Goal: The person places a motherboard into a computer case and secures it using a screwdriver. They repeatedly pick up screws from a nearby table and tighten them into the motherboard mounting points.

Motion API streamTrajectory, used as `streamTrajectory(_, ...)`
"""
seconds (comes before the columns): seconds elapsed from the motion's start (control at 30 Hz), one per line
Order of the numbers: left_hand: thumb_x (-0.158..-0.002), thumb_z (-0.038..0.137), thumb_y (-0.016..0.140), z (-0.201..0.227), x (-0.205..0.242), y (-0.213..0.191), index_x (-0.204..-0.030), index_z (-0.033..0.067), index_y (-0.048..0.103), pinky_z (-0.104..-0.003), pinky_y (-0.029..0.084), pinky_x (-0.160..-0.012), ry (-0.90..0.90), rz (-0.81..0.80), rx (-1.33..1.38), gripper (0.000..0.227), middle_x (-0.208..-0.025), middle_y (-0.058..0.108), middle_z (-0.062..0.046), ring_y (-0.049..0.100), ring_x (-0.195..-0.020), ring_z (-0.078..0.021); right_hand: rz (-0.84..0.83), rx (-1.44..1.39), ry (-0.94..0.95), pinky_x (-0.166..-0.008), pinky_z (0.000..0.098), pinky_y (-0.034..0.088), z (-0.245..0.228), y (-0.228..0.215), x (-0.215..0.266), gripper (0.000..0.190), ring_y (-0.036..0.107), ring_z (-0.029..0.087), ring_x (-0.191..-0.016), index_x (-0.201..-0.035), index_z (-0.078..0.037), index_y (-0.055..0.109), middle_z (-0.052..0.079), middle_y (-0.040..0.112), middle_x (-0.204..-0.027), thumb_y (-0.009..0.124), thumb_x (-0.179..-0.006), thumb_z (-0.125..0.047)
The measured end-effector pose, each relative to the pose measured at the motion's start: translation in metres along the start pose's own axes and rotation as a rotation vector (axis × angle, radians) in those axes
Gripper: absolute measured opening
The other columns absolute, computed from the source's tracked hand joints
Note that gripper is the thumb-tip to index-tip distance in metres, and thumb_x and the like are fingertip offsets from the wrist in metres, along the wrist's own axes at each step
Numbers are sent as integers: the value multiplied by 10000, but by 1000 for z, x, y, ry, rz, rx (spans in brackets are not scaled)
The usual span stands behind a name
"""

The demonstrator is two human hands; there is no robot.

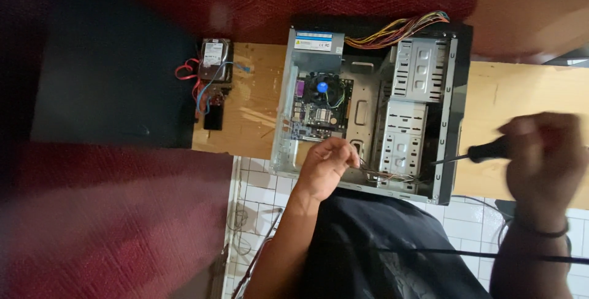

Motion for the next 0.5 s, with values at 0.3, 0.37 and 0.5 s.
streamTrajectory(0.3, -984, 193, 721, 45, -7, -15, -957, 49, 700, -398, 555, -735, 166, 25, 12, 147, -843, 688, -122, 664, -767, -270, 136, -804, 255, -572, 304, 503, 17, 6, 27, 281, 665, 223, -1042, -1197, -291, 545, -39, 523, -1185, 508, -1098, -552)
streamTrajectory(0.37, -985, 173, 723, 53, -9, -10, -971, 58, 709, -396, 575, -729, 173, -6, 0, 117, -859, 698, -122, 671, -779, -259, 210, -925, 266, -569, 412, 506, 3, 13, 36, 167, 662, 333, -992, -1130, -304, 569, 1, 546, -1124, 501, -1114, -456)
streamTrajectory(0.5, -985, 226, 730, 71, -10, -2, -961, 44, 708, -434, 597, -727, 232, -31, -156, 185, -846, 695, -118, 675, -773, -272, 232, -836, 19, -794, 511, 576, -46, 19, 40, 242, 643, 391, -963, -1193, -254, 430, 78, 535, -1081, 470, -1163, -491)
Point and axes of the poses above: each hand's wrist, its own x-axis away from the middle knuckle, its own y-axis out of the palm, z = x × y, the point moved 9 cm from there along -x, towards the middle knuckle
